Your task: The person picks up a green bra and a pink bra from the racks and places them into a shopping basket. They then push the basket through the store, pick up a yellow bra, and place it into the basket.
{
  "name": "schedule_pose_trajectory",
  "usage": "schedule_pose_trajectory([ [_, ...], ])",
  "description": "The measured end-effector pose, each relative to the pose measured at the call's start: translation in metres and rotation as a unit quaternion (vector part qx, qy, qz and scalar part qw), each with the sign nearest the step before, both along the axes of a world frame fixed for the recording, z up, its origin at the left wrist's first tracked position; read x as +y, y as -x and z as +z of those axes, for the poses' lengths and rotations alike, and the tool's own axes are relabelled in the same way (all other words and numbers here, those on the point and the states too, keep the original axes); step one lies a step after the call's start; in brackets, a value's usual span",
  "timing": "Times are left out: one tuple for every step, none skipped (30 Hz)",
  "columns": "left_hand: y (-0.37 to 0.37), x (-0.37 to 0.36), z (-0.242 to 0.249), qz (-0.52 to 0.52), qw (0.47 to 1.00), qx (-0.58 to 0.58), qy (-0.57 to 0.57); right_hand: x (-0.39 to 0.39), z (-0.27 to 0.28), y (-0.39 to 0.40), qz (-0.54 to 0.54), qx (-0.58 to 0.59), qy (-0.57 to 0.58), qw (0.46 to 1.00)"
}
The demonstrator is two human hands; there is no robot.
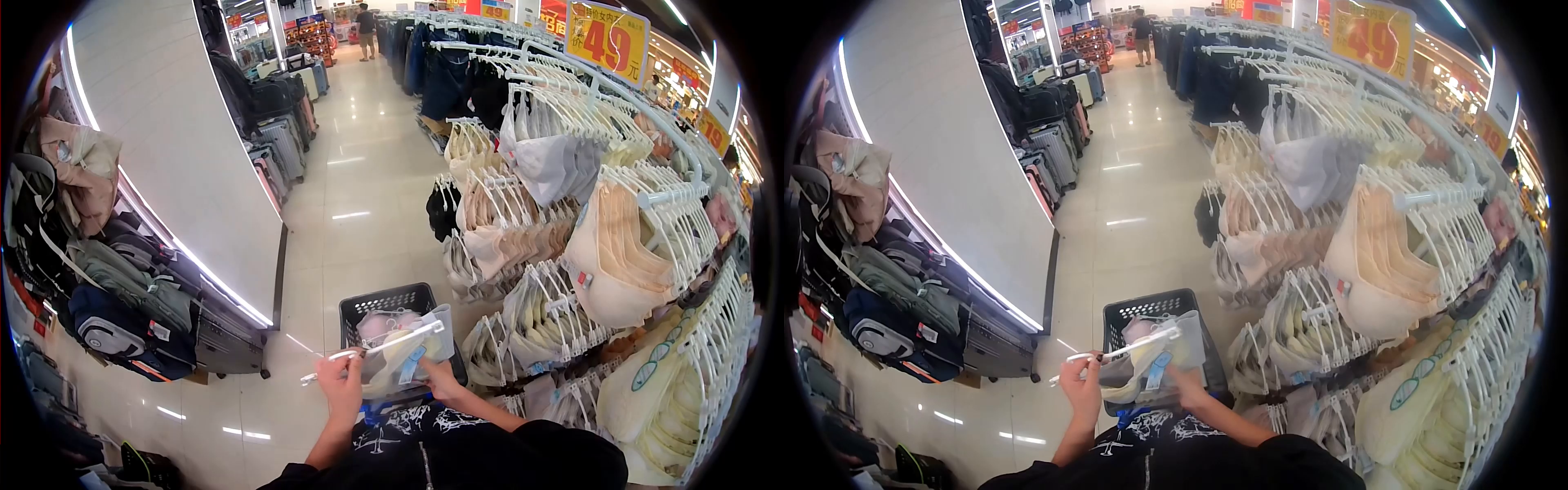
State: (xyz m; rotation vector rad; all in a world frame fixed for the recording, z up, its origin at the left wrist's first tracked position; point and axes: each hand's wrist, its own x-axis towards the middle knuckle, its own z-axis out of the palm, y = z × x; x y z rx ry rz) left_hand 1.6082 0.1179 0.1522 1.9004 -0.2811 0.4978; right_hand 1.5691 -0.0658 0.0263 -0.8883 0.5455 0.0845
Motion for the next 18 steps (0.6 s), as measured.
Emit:
schedule_pose_trajectory([
  [0.003,-0.003,0.003,-0.01,1.0,-0.013,-0.024,0.001,0.001,0.0,-0.023,0.009,0.017,1.0],
  [0.007,-0.006,0.008,-0.02,0.998,-0.026,-0.048,0.003,0.004,-0.001,-0.046,0.017,0.035,0.998],
  [0.009,-0.008,0.01,-0.029,0.996,-0.04,-0.072,0.004,0.005,-0.001,-0.069,0.025,0.052,0.996],
  [0.01,-0.01,0.008,-0.047,0.996,-0.046,-0.064,0.004,-0.002,-0.001,-0.084,0.024,0.046,0.995],
  [0.011,-0.011,0.01,-0.056,0.995,-0.05,-0.069,0.004,-0.017,-0.002,-0.1,0.022,0.04,0.994],
  [0.013,-0.012,0.013,-0.065,0.994,-0.055,-0.074,0.005,-0.018,-0.003,-0.115,0.02,0.035,0.993],
  [0.014,-0.012,0.016,-0.073,0.992,-0.06,-0.079,0.004,-0.018,-0.002,-0.119,0.023,0.04,0.992],
  [0.015,-0.012,0.018,-0.076,0.992,-0.059,-0.08,0.004,-0.018,-0.001,-0.123,0.026,0.045,0.991],
  [0.016,-0.011,0.019,-0.079,0.992,-0.058,-0.081,0.005,-0.016,0.0,-0.128,0.03,0.05,0.99],
  [0.016,-0.011,0.019,-0.082,0.992,-0.056,-0.082,0.003,-0.027,-0.002,-0.15,0.042,0.076,0.985],
  [0.017,-0.011,0.018,-0.089,0.991,-0.057,-0.083,-0.002,-0.048,-0.004,-0.157,0.046,0.093,0.982],
  [0.019,-0.011,0.017,-0.095,0.99,-0.056,-0.083,-0.004,-0.044,-0.007,-0.163,0.049,0.11,0.979],
  [0.021,-0.01,0.016,-0.101,0.99,-0.056,-0.084,-0.004,-0.04,-0.009,-0.168,0.053,0.127,0.976],
  [0.021,-0.01,0.014,-0.099,0.991,-0.057,-0.069,-0.005,-0.036,-0.004,-0.193,0.058,0.083,0.976],
  [0.02,-0.01,0.01,-0.097,0.992,-0.059,-0.053,-0.004,-0.029,-0.001,-0.184,0.011,0.061,0.981],
  [0.018,-0.01,0.006,-0.094,0.993,-0.061,-0.038,-0.005,-0.026,0.0,-0.174,-0.037,0.04,0.983],
  [0.016,-0.009,0.003,-0.072,0.997,-0.035,-0.02,-0.005,-0.02,0.001,-0.163,-0.085,0.019,0.983],
  [0.014,-0.007,-0.001,-0.049,0.999,-0.01,-0.002,-0.005,0.002,0.005,-0.131,-0.119,-0.03,0.984],
])
